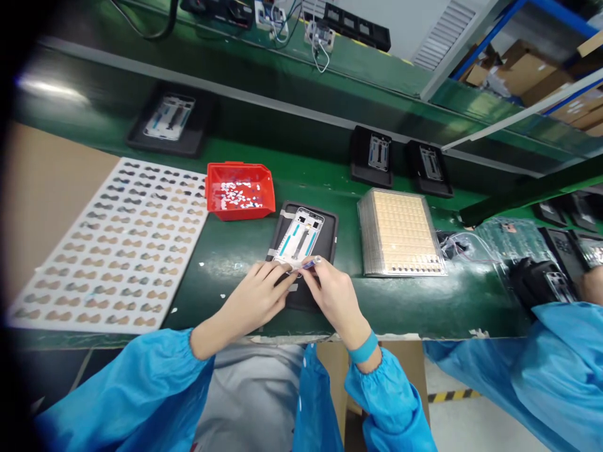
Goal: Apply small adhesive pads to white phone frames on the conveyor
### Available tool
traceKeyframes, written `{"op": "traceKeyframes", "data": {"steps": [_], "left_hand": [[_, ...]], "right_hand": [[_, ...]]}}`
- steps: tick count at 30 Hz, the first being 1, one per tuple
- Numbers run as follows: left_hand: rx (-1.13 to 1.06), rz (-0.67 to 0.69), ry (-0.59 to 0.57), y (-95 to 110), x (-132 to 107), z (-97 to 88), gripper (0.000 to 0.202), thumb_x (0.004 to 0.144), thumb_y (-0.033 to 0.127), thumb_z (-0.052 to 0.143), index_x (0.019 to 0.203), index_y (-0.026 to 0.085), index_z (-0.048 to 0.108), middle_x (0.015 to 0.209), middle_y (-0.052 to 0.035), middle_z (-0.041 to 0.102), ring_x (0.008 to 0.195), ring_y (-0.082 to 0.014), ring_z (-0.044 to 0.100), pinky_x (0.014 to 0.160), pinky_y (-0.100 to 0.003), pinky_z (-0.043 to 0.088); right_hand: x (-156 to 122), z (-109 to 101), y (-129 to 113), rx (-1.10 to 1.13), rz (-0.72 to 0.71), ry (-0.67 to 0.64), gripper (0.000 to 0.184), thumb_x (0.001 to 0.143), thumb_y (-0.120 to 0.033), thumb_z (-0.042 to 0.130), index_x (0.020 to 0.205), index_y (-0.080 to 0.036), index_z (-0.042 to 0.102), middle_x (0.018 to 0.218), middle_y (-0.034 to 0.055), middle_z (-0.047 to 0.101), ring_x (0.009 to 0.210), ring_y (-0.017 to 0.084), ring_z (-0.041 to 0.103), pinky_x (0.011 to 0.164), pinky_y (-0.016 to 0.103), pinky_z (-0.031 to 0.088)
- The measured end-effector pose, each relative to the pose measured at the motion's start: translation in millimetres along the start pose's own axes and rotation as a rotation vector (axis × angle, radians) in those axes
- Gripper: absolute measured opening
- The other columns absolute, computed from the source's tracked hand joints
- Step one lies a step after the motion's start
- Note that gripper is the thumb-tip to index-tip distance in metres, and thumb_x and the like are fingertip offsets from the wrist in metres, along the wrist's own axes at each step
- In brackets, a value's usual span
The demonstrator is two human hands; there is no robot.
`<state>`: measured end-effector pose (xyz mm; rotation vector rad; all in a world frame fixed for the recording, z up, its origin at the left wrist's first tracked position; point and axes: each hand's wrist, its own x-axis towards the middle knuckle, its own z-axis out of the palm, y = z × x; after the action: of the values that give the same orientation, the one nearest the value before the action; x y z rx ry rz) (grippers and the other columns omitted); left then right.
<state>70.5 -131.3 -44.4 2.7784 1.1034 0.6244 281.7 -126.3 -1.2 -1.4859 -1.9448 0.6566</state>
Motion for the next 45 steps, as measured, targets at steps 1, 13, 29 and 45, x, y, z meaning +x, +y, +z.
{"op": "traceKeyframes", "data": {"steps": [1,13,29,45], "left_hand": [[0.011,0.004,0.005,0,-1,0.5,0.043,0.101,0.013,0.055,0.143,0.01,0.066,0.126,-0.0184,0.072,0.115,-0.0322,0.066,0.096,-0.045,0.054],[0.011,0.025,-0.052,-3,6,-0.5,0.033,0.104,0.016,0.053,0.132,0.012,0.069,0.122,-0.0141,0.074,0.106,-0.0274,0.065,0.09,-0.04,0.05],[0.061,-0.749,0.382,-41,-69,-49.6,0.028,0.11,0.019,0.047,0.133,0.018,0.062,0.127,-0.0139,0.075,0.118,-0.0299,0.069,0.104,-0.049,0.059],[0.054,-0.705,0.343,-65,-94,-46.0,0.02,0.107,0.015,0.051,0.115,0.02,0.069,0.11,-0.0084,0.079,0.098,-0.0242,0.075,0.085,-0.039,0.063]], "right_hand": [[1,0,-2,0.046,0.028,0.012,0.028,0.109,-0.051,0.064,0.104,-0.026,0.076,0.108,0.0092,0.086,0.085,0.027,0.085,0.086,0.042,0.073],[-4,1,-13,0.453,0.272,0.392,0.031,0.091,-0.049,0.087,0.099,-0.024,0.072,0.098,0.0078,0.087,0.088,0.026,0.086,0.078,0.037,0.074],[186,104,-126,0.39,-0.306,-0.304,0.01,0.094,-0.02,0.079,0.103,-0.024,0.078,0.099,0.0038,0.085,0.086,0.027,0.086,0.079,0.038,0.073],[211,151,-140,0.296,-0.316,-0.3,0.012,0.102,-0.032,0.078,0.103,-0.022,0.074,0.098,0.0082,0.086,0.092,0.029,0.085,0.085,0.041,0.07]]}}
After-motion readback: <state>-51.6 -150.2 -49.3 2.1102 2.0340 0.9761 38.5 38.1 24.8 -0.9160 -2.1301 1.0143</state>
